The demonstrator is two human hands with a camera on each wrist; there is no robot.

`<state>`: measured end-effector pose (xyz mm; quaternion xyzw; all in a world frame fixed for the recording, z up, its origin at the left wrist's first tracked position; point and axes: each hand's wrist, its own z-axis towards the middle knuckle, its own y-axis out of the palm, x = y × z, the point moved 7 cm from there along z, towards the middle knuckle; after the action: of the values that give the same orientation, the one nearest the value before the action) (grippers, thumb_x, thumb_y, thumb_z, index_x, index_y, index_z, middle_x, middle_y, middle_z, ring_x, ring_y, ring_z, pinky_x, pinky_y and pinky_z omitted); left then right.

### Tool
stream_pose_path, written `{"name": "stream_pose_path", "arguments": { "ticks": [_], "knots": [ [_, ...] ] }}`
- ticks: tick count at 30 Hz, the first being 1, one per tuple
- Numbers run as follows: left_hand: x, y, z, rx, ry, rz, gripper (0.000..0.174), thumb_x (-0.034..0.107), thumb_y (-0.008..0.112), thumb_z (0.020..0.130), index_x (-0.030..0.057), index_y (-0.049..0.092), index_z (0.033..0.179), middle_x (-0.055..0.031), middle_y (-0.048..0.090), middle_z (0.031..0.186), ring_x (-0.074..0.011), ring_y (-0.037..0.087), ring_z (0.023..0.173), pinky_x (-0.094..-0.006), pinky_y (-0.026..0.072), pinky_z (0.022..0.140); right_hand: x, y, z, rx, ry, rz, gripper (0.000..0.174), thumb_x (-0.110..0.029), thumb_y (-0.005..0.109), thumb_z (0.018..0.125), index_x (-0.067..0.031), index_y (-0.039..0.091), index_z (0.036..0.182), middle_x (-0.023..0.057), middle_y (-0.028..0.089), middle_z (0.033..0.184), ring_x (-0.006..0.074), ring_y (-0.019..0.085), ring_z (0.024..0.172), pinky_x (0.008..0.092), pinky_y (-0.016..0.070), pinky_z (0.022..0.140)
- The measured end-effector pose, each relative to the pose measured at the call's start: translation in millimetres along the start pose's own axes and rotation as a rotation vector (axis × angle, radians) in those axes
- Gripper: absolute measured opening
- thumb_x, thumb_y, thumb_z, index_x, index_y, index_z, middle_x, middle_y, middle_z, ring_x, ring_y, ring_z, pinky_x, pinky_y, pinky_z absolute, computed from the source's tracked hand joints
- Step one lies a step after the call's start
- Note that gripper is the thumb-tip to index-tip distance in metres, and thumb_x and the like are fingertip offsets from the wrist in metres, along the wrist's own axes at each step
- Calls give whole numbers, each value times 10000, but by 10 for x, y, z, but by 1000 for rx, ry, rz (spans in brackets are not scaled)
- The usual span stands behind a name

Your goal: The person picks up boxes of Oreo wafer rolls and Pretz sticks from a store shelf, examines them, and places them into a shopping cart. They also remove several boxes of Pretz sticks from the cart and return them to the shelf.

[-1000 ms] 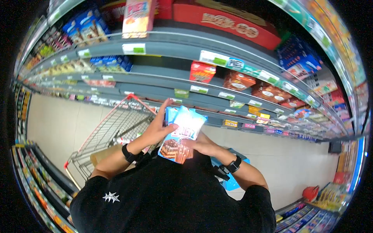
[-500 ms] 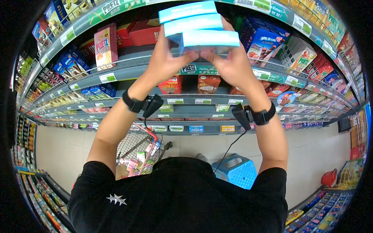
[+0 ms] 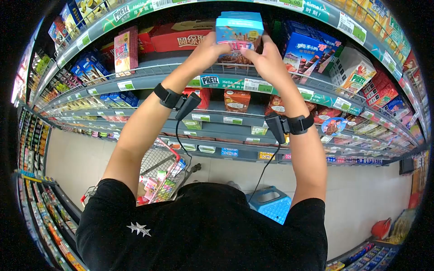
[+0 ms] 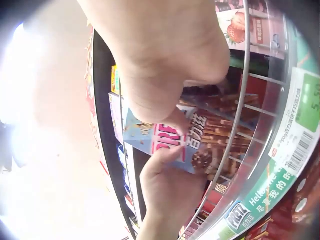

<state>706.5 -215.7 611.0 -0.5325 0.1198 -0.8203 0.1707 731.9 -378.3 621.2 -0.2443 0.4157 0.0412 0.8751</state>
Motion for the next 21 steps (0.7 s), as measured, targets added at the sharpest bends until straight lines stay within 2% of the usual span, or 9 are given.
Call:
{"name": "stream_pose_path", "arguments": {
  "ticks": [2,3,6,9,12,13,16,19,21],
  "knots": [
    [94,10,5,-38,-31,-206,418,268,619,811,-41,579,1089,-99,642,1000,-175,591,948,-304,430,879,8,54,56,29,24,257,483,-290,625,898,36,503,1232,96,613,1144,180,543,1073,315,377,962],
    [216,30,-4,-13,60,-307,403,321,582,877,-9,593,1108,-102,644,1049,-168,604,949,-304,438,887,-39,74,74,35,47,297,525,-380,582,916,20,508,1249,87,605,1166,176,535,1084,308,351,989],
    [195,47,72,64,90,-466,447,404,525,936,10,582,1140,-98,634,1106,-164,607,966,-312,443,906,63,95,195,95,62,483,547,-436,558,915,30,540,1201,129,628,1104,160,576,991,293,432,878],
    [3,-11,230,278,126,-599,521,481,449,964,22,561,1184,-95,613,1153,-158,589,1018,-311,433,942,162,136,255,192,97,581,548,-483,502,933,22,599,1120,110,657,1017,140,591,913,278,440,835],
    [13,69,259,302,146,-573,563,502,414,968,15,533,1224,-101,593,1175,-168,565,1059,-304,408,962,132,218,231,227,150,637,549,-492,480,940,25,637,1034,94,671,934,128,597,845,272,444,809],
    [32,83,207,351,98,-482,590,504,384,975,-4,517,1243,-100,590,1158,-179,544,1072,-303,386,970,116,239,239,217,153,625,557,-494,465,945,31,641,1011,93,672,922,128,593,823,277,446,793],
    [94,79,173,335,43,-465,601,500,370,977,-17,503,1251,-103,569,1173,-187,529,1065,-311,371,969,95,226,215,231,140,582,565,-497,453,948,31,650,986,94,673,917,126,588,814,283,443,782],
    [225,-13,106,451,157,-246,610,507,370,972,-14,491,1265,-117,550,1195,-190,508,1087,-306,361,971,143,133,261,273,110,518,577,-507,448,948,33,651,980,98,672,917,127,584,813,288,440,781],
    [243,12,125,461,118,-227,621,517,378,964,-9,478,1278,-127,540,1206,-191,500,1092,-301,356,972,85,145,247,313,80,520,594,-523,447,945,33,651,975,99,672,914,128,584,815,289,439,783]
  ]
}}
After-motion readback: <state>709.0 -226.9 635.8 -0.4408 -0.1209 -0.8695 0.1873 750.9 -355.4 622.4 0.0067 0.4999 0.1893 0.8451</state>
